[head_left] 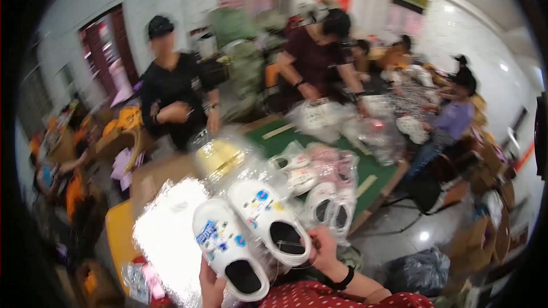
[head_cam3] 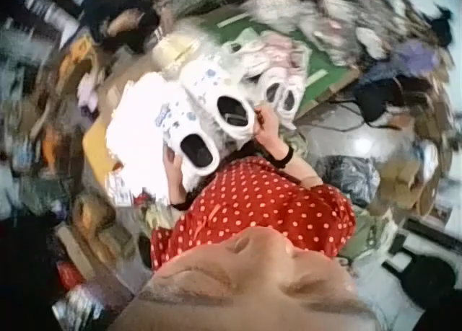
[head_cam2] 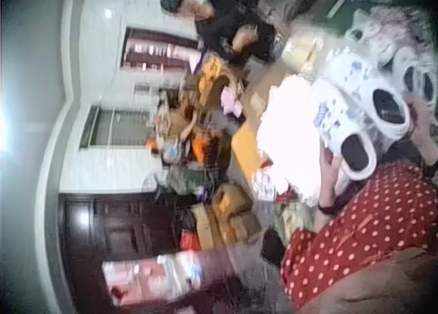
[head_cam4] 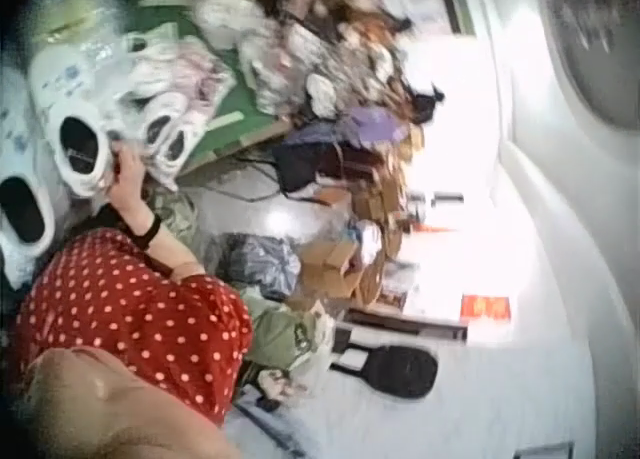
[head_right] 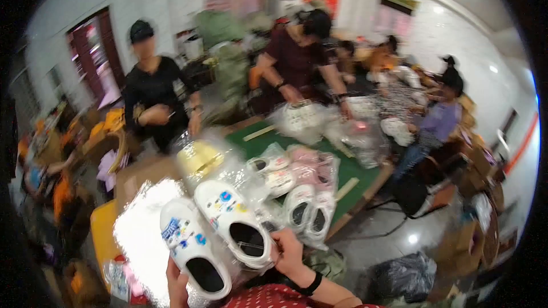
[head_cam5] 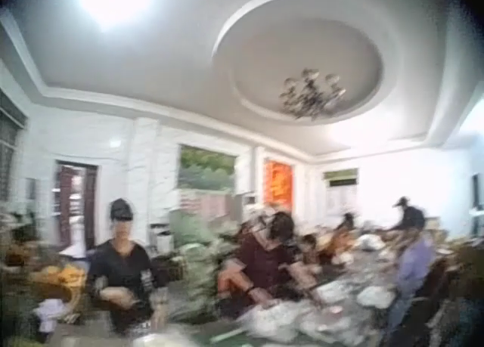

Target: The recorder is packaging various pairs of shoes into plastic bags at a workstation.

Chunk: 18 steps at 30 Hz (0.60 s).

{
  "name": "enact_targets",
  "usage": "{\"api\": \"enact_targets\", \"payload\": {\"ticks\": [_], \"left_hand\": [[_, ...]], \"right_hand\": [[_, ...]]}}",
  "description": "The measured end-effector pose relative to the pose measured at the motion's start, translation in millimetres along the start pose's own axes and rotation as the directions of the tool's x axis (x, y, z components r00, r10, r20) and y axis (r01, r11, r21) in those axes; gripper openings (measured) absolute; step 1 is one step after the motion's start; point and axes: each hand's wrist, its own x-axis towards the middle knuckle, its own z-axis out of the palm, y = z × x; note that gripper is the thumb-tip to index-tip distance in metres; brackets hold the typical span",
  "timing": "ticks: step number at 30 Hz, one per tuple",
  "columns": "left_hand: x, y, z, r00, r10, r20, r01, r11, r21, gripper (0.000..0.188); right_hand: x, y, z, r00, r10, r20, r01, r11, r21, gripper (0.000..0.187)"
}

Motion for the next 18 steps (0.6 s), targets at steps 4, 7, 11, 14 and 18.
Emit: {"api": "enact_targets", "payload": {"ticks": [4, 7, 11, 14, 18], "left_hand": [[-6.5, -17.7, -59.2, 0.985, 0.152, -0.079, -0.114, 0.926, 0.359, 0.100], [-15.4, -4.4, -93.4, 0.973, 0.185, -0.137, -0.099, 0.873, 0.479, 0.101], [-35.6, -15.3, -113.7, 0.959, 0.123, -0.256, 0.000, 0.901, 0.433, 0.100], [-36.0, -20.1, -125.2, 0.956, 0.071, -0.286, 0.009, 0.963, 0.269, 0.093], [-29.2, -39.8, -147.6, 0.945, -0.038, -0.325, 0.135, 0.950, 0.283, 0.094]], "right_hand": [[3.0, -32.3, 51.1, 0.997, 0.078, 0.000, -0.077, 0.987, 0.144, 0.013], [-0.5, -54.7, 86.8, 0.989, -0.058, 0.132, 0.053, 0.998, 0.042, 0.015], [-15.8, -59.4, 112.6, 0.966, -0.048, 0.253, 0.021, 0.994, 0.106, 0.016], [-28.0, -67.7, 126.8, 0.950, -0.030, 0.310, 0.011, 0.998, 0.063, 0.015], [-44.5, -62.8, 141.8, 0.917, -0.012, 0.398, 0.025, 0.999, -0.027, 0.018]]}}
